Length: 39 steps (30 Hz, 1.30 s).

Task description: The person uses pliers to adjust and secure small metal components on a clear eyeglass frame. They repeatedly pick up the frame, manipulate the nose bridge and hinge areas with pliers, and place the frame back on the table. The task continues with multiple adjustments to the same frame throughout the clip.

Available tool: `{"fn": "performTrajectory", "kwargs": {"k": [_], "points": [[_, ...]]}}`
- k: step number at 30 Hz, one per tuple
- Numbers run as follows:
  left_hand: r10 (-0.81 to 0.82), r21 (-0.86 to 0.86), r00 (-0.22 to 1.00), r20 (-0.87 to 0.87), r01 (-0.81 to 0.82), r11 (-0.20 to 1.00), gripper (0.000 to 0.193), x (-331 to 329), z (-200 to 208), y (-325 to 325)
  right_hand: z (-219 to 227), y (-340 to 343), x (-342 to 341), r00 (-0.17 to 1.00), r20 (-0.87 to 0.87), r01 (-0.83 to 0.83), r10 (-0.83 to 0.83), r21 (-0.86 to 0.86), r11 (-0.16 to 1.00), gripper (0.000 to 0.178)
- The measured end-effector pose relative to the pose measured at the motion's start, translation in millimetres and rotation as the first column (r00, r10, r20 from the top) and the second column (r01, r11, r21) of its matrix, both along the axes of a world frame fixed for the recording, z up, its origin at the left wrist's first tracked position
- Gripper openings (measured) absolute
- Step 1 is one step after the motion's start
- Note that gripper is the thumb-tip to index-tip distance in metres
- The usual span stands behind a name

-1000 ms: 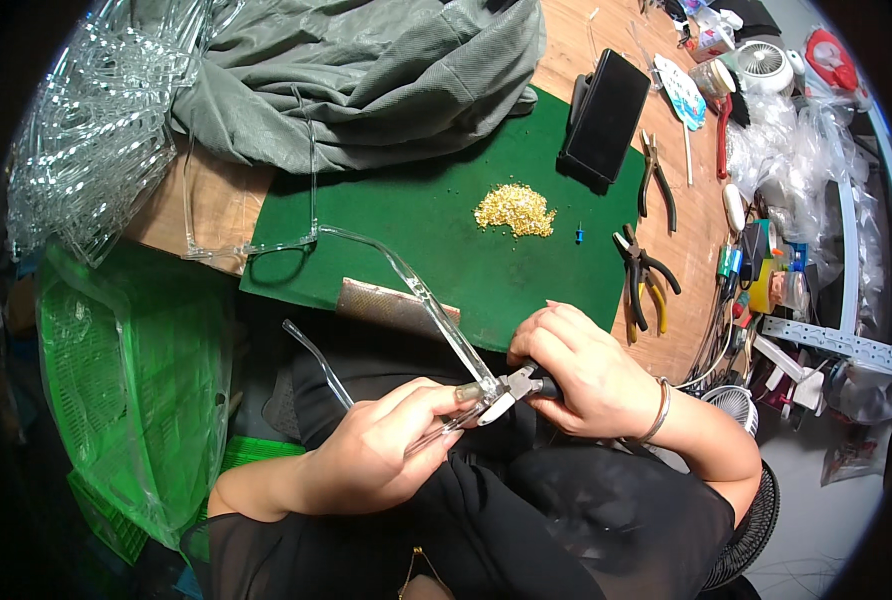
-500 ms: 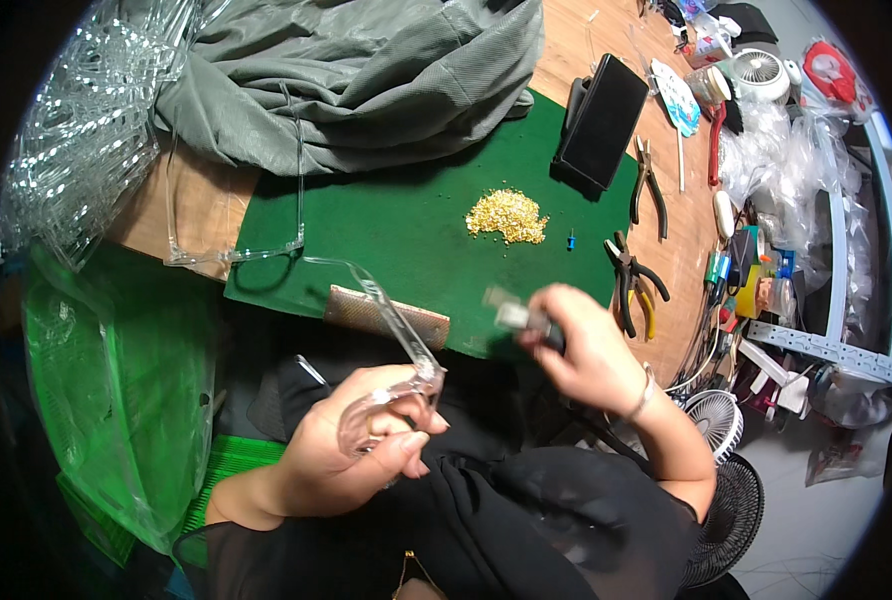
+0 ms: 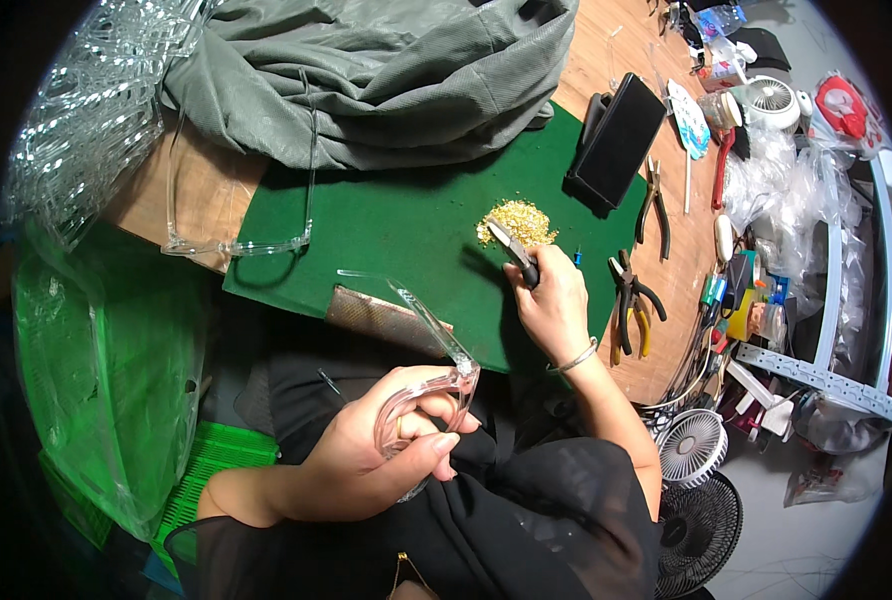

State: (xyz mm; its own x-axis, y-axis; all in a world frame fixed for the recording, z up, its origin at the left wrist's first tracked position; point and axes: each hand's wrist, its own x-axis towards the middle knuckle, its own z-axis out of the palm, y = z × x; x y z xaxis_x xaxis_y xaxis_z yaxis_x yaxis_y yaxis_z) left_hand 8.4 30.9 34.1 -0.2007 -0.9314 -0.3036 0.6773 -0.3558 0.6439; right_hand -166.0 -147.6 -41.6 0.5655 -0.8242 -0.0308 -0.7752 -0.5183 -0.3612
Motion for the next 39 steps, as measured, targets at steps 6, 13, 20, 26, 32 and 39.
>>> {"fn": "performTrajectory", "kwargs": {"k": [6, 13, 20, 26, 32, 39], "points": [[0.019, 0.042, 1.000, 0.014, -0.019, 0.999, 0.046, -6, 6, -6, 15, -14, -3, 0.995, 0.097, -0.044, 0.026, 0.194, 0.980, 0.012], [-0.022, 0.071, 0.999, -0.037, 0.025, 0.997, 0.040, -13, 7, -9, 82, 38, 6, 0.710, 0.688, -0.363, 0.149, 0.177, 0.915, 0.013], [-0.051, -0.009, 0.995, -0.080, 0.051, 0.999, 0.045, -18, 5, -3, 61, 50, 18, 0.426, 0.829, -0.435, 0.362, -0.164, 0.886, 0.014], [-0.075, -0.025, 0.993, -0.086, 0.073, 0.997, 0.043, -19, 5, 4, 62, 50, 16, 0.376, 0.851, -0.496, 0.366, -0.149, 0.856, 0.016], [-0.094, -0.059, 0.995, -0.041, 0.092, 0.994, 0.044, -17, 4, 4, 62, 49, 16, 0.352, 0.868, -0.509, 0.352, -0.138, 0.850, 0.016], [-0.073, -0.120, 0.987, 0.144, 0.091, 0.989, 0.042, -17, 3, 5, 55, 50, 16, 0.306, 0.898, -0.529, 0.317, -0.117, 0.840, 0.019]]}}
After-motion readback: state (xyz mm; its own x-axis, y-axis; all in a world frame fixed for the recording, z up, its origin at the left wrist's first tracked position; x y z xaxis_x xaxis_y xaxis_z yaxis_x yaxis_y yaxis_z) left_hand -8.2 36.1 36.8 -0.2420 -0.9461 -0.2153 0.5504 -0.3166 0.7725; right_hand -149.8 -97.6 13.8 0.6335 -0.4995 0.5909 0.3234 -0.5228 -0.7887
